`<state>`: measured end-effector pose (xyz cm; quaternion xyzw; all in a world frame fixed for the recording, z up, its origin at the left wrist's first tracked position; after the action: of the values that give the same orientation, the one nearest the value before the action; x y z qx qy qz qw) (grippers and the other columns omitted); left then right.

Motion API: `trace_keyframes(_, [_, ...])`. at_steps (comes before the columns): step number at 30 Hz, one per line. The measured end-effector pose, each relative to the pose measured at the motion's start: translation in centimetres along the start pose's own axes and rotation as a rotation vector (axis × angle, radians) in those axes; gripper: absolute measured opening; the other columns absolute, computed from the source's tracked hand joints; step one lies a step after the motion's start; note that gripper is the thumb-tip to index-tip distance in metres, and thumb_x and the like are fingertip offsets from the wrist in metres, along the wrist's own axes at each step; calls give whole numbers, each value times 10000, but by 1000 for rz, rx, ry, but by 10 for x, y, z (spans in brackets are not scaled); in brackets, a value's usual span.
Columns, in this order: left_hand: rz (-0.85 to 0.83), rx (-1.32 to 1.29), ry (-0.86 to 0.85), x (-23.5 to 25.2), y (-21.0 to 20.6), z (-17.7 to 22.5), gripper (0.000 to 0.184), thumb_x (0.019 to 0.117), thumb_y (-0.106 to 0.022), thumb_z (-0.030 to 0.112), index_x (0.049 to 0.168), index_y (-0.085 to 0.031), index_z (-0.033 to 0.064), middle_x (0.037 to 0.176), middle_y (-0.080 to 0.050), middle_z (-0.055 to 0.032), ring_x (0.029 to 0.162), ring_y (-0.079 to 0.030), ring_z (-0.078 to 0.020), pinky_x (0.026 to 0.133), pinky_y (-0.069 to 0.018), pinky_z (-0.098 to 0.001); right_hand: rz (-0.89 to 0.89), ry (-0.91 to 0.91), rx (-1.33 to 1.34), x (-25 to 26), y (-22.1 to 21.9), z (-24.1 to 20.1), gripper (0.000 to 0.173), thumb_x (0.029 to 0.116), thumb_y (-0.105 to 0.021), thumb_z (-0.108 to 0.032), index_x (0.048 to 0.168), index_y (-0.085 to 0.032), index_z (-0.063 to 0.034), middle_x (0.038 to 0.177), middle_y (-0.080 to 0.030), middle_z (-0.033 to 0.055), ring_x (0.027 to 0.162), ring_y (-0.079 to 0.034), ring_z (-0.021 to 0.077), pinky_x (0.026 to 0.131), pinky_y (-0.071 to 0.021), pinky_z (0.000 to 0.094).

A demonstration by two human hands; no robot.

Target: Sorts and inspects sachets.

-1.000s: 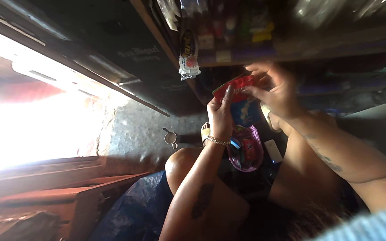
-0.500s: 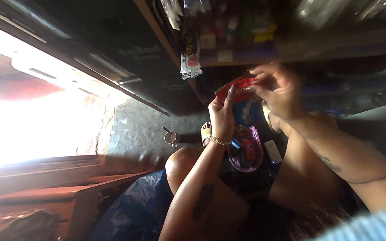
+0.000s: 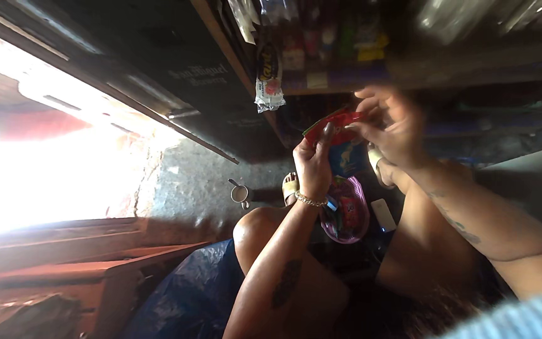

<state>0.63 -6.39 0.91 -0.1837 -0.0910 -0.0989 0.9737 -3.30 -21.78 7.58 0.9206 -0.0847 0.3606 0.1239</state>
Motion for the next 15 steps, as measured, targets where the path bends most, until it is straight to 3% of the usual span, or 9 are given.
trace_keyframes(5, [23,10,31,-1,1,-2,203,1057,-556,177,1030,-708,45,902,-749,-35,837,-733,-123,798,-628,-338,-1,-77,45,0,0,6,500,826,-778,45,1276,-562,72,1009,-681,66,878,-678,82,766,-599,221])
trace_keyframes(15, [24,-8,58,0,-2,-6,201,1058,-557,176,1035,-704,41,904,-746,-41,843,-730,-123,807,-624,-338,24,-20,70,1,1,1,412,830,-770,68,1209,-609,81,964,-711,48,860,-684,70,799,-598,227])
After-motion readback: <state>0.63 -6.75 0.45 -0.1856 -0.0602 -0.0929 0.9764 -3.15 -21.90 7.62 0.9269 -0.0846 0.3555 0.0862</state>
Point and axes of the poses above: each hand's wrist, its own x-axis towards the middle knuckle, its own y-axis out of the back of the hand, z = x × y, the point moved 10 cm from there along x, towards the middle knuckle
